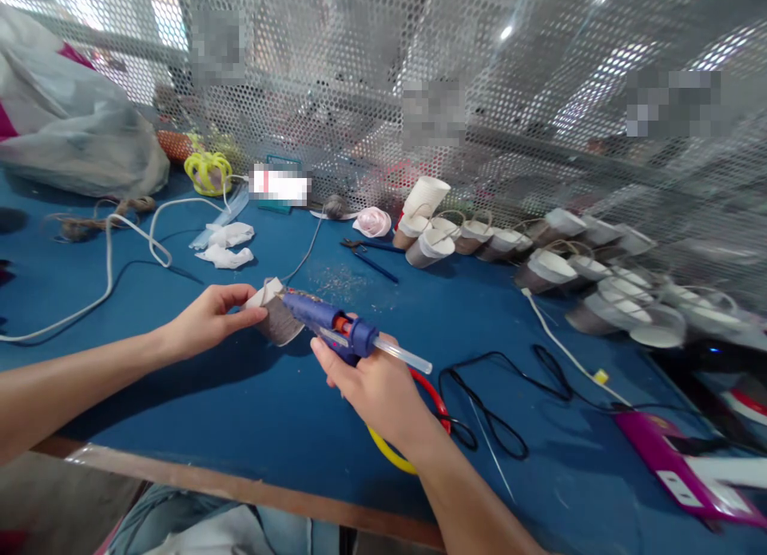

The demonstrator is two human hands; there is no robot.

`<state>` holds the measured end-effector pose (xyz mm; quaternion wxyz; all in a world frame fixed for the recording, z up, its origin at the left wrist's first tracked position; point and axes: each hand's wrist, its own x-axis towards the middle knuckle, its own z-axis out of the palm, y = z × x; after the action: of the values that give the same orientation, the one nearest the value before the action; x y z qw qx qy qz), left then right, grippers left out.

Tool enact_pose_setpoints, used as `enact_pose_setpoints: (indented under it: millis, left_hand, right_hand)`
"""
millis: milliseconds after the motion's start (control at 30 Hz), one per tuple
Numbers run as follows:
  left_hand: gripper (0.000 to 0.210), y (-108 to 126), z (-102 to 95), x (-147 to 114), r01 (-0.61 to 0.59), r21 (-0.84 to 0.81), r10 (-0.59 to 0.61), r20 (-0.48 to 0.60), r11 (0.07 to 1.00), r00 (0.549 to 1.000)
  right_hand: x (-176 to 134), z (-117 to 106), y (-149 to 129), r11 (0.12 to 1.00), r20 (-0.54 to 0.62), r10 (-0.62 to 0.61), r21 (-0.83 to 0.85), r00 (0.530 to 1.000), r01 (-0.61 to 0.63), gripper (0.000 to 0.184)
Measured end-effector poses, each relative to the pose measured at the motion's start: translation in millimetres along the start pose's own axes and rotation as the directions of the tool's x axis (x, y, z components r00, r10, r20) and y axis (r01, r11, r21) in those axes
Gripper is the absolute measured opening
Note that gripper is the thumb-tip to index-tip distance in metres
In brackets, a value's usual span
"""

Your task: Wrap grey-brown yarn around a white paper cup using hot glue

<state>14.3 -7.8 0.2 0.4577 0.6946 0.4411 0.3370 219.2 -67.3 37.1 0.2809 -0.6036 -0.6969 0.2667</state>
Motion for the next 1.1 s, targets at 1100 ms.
enact_pose_setpoints:
  millis: [1100]
  left_hand:
    - [0.020, 2.9, -1.4, -0.4, -0.048, 0.070, 0.047, 0.023, 0.996, 0.999]
  right_hand:
    - [0.6, 3.9, -1.1, 0.982, -0.036, -0.169, -0.097, 0.985, 0.164, 0.010]
